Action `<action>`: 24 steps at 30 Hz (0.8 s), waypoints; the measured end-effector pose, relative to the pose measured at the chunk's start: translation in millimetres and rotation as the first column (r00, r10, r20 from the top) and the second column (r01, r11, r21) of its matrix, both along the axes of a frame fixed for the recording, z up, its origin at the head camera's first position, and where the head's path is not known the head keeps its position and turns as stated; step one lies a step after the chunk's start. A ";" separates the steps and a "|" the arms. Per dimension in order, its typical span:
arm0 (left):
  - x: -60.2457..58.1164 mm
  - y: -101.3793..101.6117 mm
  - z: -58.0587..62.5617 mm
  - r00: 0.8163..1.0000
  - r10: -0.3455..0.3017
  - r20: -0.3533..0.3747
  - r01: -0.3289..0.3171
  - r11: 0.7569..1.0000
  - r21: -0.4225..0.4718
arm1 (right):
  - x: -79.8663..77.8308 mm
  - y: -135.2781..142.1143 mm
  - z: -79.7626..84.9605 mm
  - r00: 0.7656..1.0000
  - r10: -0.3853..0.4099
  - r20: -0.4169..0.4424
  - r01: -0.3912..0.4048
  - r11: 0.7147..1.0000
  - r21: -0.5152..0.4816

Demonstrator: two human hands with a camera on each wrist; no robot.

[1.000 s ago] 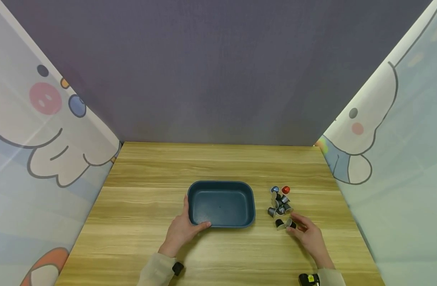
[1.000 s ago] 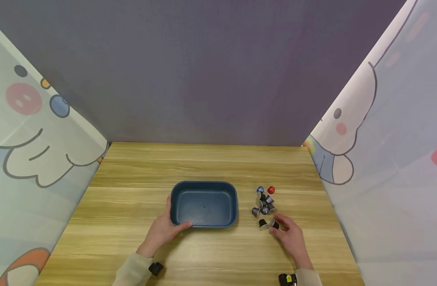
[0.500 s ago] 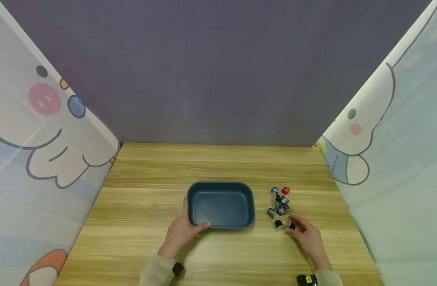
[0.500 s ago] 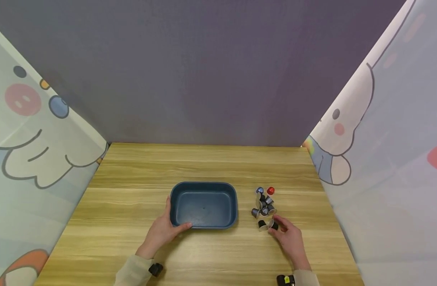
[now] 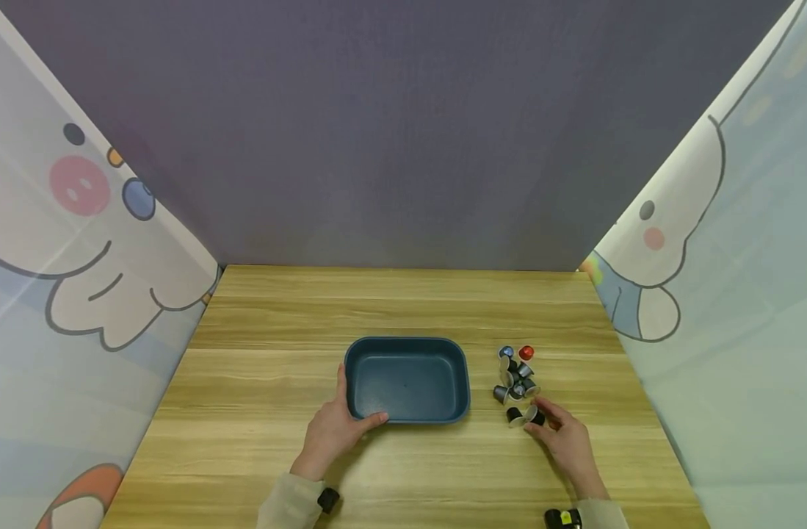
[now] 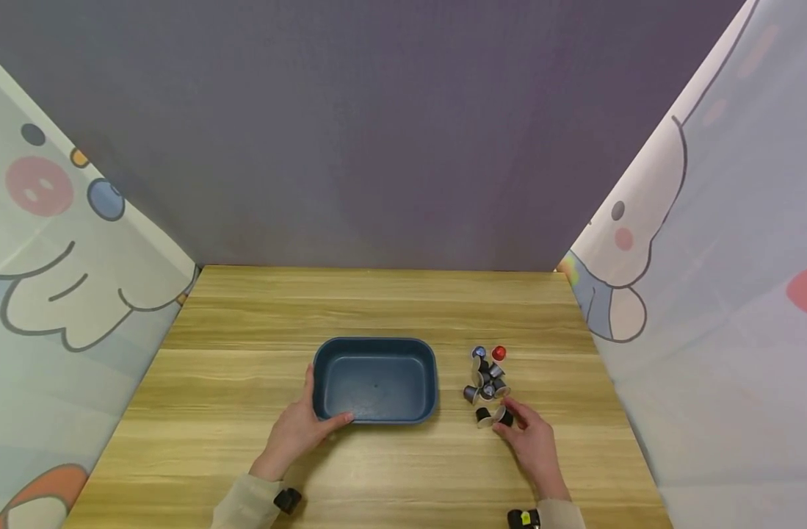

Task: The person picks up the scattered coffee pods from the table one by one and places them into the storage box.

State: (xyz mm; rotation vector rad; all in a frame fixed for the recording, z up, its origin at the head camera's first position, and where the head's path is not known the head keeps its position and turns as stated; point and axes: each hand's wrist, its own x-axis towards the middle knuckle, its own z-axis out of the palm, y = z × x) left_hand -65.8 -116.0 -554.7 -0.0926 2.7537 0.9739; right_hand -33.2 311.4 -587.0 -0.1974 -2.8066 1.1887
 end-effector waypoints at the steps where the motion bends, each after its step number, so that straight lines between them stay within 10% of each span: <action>1: -0.1 0.1 0.1 1.000 0.000 -0.001 0.000 1.000 -0.003 | 0.0 -0.3 -0.8 1.000 0.000 -0.013 0.001 1.000 0.005; 24: -3.1 -0.2 0.8 1.000 0.004 0.010 -0.003 1.000 -0.011 | -1.8 -2.6 -4.0 0.998 -0.041 -0.042 0.044 0.998 0.053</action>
